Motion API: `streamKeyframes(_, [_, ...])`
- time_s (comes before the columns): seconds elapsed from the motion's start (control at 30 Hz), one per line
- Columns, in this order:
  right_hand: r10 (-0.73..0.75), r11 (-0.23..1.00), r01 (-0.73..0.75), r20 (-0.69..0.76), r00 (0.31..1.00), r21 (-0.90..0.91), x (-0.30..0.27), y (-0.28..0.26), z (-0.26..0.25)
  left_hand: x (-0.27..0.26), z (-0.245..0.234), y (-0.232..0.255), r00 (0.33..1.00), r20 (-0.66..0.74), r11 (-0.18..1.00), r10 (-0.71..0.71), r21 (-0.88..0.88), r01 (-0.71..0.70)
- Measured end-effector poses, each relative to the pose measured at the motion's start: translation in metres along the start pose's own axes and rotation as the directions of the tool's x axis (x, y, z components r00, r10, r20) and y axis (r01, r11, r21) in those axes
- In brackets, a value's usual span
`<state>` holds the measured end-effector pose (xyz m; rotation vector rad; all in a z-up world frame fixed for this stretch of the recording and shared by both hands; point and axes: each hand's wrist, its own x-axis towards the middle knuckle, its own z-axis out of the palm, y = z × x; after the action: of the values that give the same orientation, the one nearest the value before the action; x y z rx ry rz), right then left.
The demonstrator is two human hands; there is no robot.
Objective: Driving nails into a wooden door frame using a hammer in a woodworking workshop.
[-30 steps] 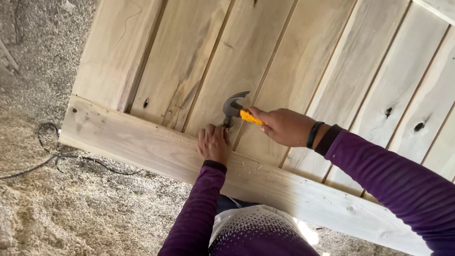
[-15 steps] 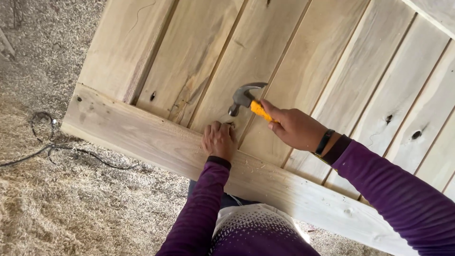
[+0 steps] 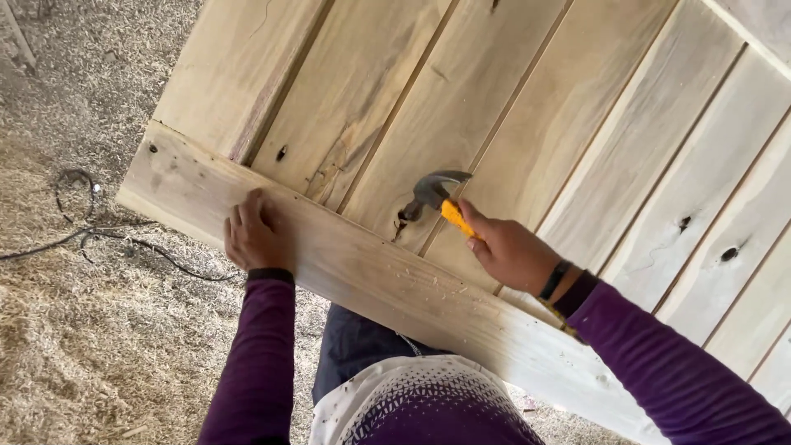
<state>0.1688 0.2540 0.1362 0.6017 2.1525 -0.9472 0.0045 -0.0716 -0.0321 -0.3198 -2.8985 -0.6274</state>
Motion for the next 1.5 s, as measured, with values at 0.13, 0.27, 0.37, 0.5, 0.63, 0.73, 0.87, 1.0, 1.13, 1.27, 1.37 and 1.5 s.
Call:
streamKeyframes(0.13, [-0.093,0.995,0.096,-0.092,0.991,0.026,-0.003,0.005,0.0,0.004,0.005,-0.003,0.997,-0.059,0.999,0.041,0.037,-0.039])
streamKeyframes(0.27, [-0.234,0.957,0.284,-0.432,0.871,0.054,-0.015,0.007,0.008,0.004,0.005,-0.004,0.998,-0.05,0.999,0.034,0.029,-0.032])
streamKeyframes(0.37, [-0.271,0.947,0.32,-0.441,0.855,0.038,-0.014,0.026,0.053,0.005,0.003,-0.001,0.999,-0.037,0.999,0.029,0.035,-0.028])
streamKeyframes(0.5, [-0.327,0.939,0.259,-0.346,0.879,-0.228,-0.005,0.068,0.107,0.008,0.004,0.0,1.0,-0.031,0.999,0.006,0.041,-0.004])
streamKeyframes(0.63, [-0.52,0.854,0.429,-0.498,0.694,-0.294,-0.011,0.057,0.114,0.005,0.006,-0.006,1.0,-0.02,1.0,0.007,0.031,-0.006])
streamKeyframes(0.73, [-0.474,0.879,0.368,-0.474,0.742,-0.303,-0.001,0.056,0.108,0.004,0.007,-0.006,1.0,-0.018,0.999,0.021,0.027,-0.021])
streamKeyframes(0.87, [-0.445,0.894,0.357,-0.446,0.776,-0.272,0.005,0.061,0.1,0.002,0.012,-0.011,0.997,-0.058,0.998,0.055,0.015,-0.054])
streamKeyframes(1.0, [-0.451,0.893,0.376,-0.464,0.763,-0.249,-0.01,0.049,0.089,0.002,0.004,-0.005,0.999,-0.043,1.0,0.023,0.018,-0.022])
streamKeyframes(1.13, [-0.505,0.851,0.483,-0.57,0.648,-0.205,-0.015,0.037,0.075,0.006,0.01,-0.008,0.999,-0.042,1.0,0.014,0.012,-0.013])
streamKeyframes(1.27, [-0.35,0.932,0.281,-0.374,0.859,-0.227,-0.005,0.054,0.084,0.004,0.008,-0.007,0.999,-0.048,1.0,0.026,0.016,-0.025])
streamKeyframes(1.37, [-0.332,0.941,0.325,-0.429,0.84,-0.092,0.006,0.061,0.086,0.001,0.012,-0.007,0.997,-0.067,0.999,0.042,0.028,-0.04])
streamKeyframes(1.5, [-0.373,0.914,0.4,-0.512,0.773,-0.062,-0.01,0.059,0.084,0.001,0.01,-0.008,0.998,-0.049,0.999,0.033,0.029,-0.032])
